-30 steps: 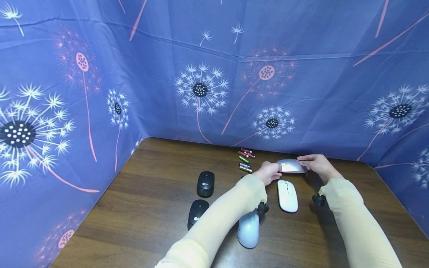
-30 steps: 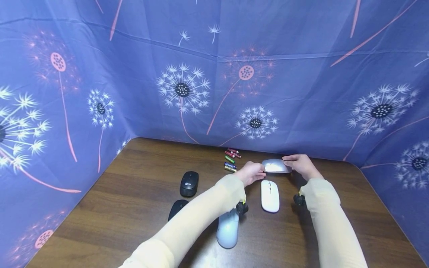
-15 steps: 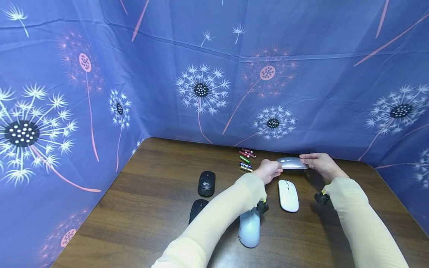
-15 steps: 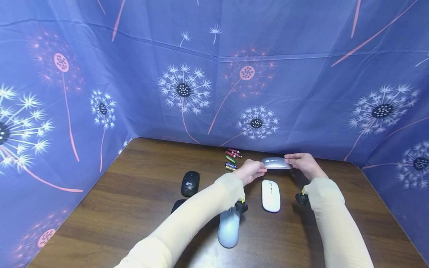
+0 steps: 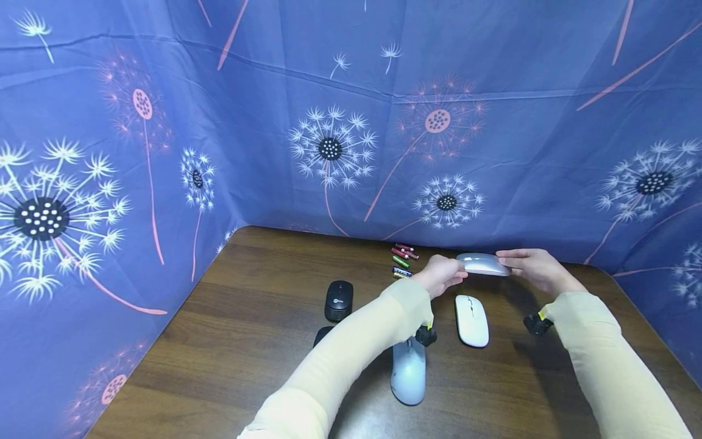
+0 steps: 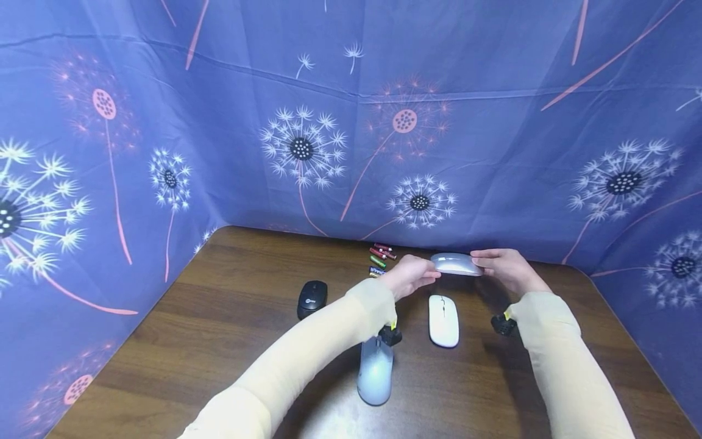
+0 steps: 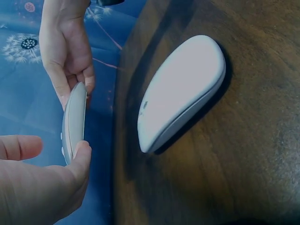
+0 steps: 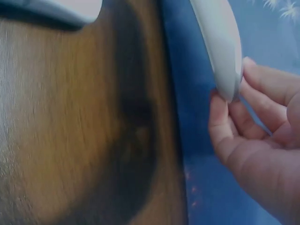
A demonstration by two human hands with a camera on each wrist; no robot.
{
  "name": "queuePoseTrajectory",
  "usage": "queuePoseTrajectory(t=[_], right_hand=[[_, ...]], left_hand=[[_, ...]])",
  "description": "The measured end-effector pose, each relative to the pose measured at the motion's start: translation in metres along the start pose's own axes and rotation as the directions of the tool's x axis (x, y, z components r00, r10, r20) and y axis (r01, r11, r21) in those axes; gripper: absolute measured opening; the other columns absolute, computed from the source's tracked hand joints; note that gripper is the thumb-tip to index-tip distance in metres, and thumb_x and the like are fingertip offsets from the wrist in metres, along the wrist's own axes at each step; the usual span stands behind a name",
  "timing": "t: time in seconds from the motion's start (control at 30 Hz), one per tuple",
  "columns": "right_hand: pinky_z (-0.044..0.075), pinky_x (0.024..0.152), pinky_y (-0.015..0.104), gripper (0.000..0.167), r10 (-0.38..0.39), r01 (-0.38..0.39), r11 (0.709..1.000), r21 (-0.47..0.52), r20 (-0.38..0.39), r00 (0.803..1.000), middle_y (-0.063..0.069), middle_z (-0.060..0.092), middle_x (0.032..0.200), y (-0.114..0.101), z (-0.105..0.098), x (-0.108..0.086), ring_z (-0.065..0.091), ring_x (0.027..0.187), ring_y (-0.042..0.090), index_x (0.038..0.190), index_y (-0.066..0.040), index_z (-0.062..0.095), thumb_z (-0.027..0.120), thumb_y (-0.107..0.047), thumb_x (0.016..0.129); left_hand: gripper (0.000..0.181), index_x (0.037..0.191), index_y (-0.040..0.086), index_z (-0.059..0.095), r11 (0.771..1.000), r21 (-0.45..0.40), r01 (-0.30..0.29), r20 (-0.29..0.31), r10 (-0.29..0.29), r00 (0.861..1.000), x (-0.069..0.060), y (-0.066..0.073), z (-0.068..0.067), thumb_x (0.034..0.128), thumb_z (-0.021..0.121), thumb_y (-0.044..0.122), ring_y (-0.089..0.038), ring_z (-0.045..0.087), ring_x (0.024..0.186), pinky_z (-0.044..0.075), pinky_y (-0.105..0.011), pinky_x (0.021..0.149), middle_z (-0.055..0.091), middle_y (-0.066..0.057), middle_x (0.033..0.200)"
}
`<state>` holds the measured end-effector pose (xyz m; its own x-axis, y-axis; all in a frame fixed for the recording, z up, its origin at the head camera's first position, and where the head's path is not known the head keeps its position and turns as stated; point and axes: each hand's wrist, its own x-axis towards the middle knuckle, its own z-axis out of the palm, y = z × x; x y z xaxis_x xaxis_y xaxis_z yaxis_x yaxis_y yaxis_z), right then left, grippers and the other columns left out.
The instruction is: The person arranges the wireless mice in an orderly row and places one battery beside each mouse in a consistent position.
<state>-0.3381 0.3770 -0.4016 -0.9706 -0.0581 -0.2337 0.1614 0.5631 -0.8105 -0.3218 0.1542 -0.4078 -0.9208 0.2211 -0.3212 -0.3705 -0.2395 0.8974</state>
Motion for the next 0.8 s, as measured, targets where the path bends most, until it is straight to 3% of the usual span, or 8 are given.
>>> queuePoseTrajectory(t=[0.1, 0.2, 0.3, 0.4, 0.5, 0.63, 0.8], right_hand=[[0.050, 0.086, 0.024, 0.066, -0.015, 0.014, 0.995, 0.102, 0.013, 1.000, -0.003, 0.063, 0.117, -0.008, -0.001, -0.007, 0.055, 0.088, -0.009, 0.139, 0.009, 0.036, 0.063, -0.028, 0.091], [0.051, 0.079, 0.019, 0.058, -0.023, 0.016, 0.979, 0.205, 0.028, 0.999, -0.022, 0.063, 0.095, -0.016, -0.001, -0.014, 0.057, 0.086, -0.007, 0.135, 0.006, 0.044, 0.066, -0.023, 0.090], [0.052, 0.077, 0.018, 0.033, -0.029, 0.015, 0.955, 0.295, 0.044, 0.999, -0.023, 0.064, 0.091, -0.022, -0.001, -0.021, 0.059, 0.085, -0.005, 0.119, -0.008, 0.062, 0.067, -0.019, 0.088], [0.052, 0.076, 0.017, 0.012, -0.051, 0.027, 0.938, 0.346, 0.061, 0.997, -0.022, 0.065, 0.091, -0.027, -0.002, -0.027, 0.059, 0.086, -0.004, 0.097, -0.023, 0.068, 0.065, -0.015, 0.089], [0.052, 0.077, 0.017, 0.015, -0.063, 0.033, 0.934, 0.356, 0.074, 0.995, -0.022, 0.065, 0.091, -0.030, -0.004, -0.033, 0.059, 0.086, -0.004, 0.088, -0.029, 0.066, 0.064, -0.014, 0.090], [0.051, 0.077, 0.018, 0.015, -0.069, 0.036, 0.936, 0.351, 0.082, 0.994, -0.021, 0.064, 0.092, -0.034, -0.006, -0.040, 0.058, 0.087, -0.003, 0.089, -0.029, 0.064, 0.062, -0.015, 0.091], [0.051, 0.078, 0.019, 0.016, -0.090, 0.050, 0.931, 0.361, 0.095, 0.991, -0.020, 0.064, 0.095, -0.037, -0.008, -0.048, 0.058, 0.088, -0.002, 0.091, -0.029, 0.064, 0.061, -0.014, 0.092]], left_hand=[[0.017, 0.096, -0.008, 0.057, 1.000, 0.007, -0.007, 0.016, 0.007, 1.000, -0.003, 0.005, -0.003, 0.0798, 0.052, -0.011, -0.032, 0.063, 0.103, 0.053, -0.033, 0.086, 0.061, -0.012, 0.096], [0.020, 0.099, -0.009, 0.056, 1.000, 0.005, -0.008, 0.029, 0.008, 1.000, -0.007, 0.011, -0.006, 0.0795, 0.052, -0.012, -0.034, 0.061, 0.106, 0.053, -0.034, 0.087, 0.061, -0.014, 0.100], [0.023, 0.103, -0.011, 0.055, 1.000, 0.008, -0.008, 0.045, 0.008, 0.999, -0.011, 0.016, -0.008, 0.0796, 0.052, -0.012, -0.035, 0.061, 0.107, 0.052, -0.036, 0.088, 0.060, -0.015, 0.103], [0.024, 0.104, -0.012, 0.055, 1.000, 0.008, -0.015, 0.070, 0.014, 0.997, -0.015, 0.021, -0.010, 0.0796, 0.052, -0.012, -0.034, 0.062, 0.106, 0.052, -0.037, 0.089, 0.060, -0.016, 0.108], [0.023, 0.105, -0.013, 0.055, 1.000, 0.016, -0.021, 0.109, 0.020, 0.994, -0.019, 0.026, -0.011, 0.0818, 0.051, -0.012, -0.033, 0.061, 0.108, 0.050, -0.037, 0.092, 0.057, -0.019, 0.119], [0.027, 0.110, -0.015, 0.054, 0.999, 0.045, -0.023, 0.150, 0.016, 0.989, -0.025, 0.033, -0.013, 0.0844, 0.050, -0.011, -0.032, 0.060, 0.111, 0.048, -0.038, 0.096, 0.050, -0.022, 0.132], [0.034, 0.118, -0.017, 0.050, 0.998, 0.060, -0.028, 0.191, 0.016, 0.981, -0.033, 0.039, -0.016, 0.0848, 0.051, -0.012, -0.033, 0.059, 0.112, 0.045, -0.040, 0.099, 0.047, -0.024, 0.133]])
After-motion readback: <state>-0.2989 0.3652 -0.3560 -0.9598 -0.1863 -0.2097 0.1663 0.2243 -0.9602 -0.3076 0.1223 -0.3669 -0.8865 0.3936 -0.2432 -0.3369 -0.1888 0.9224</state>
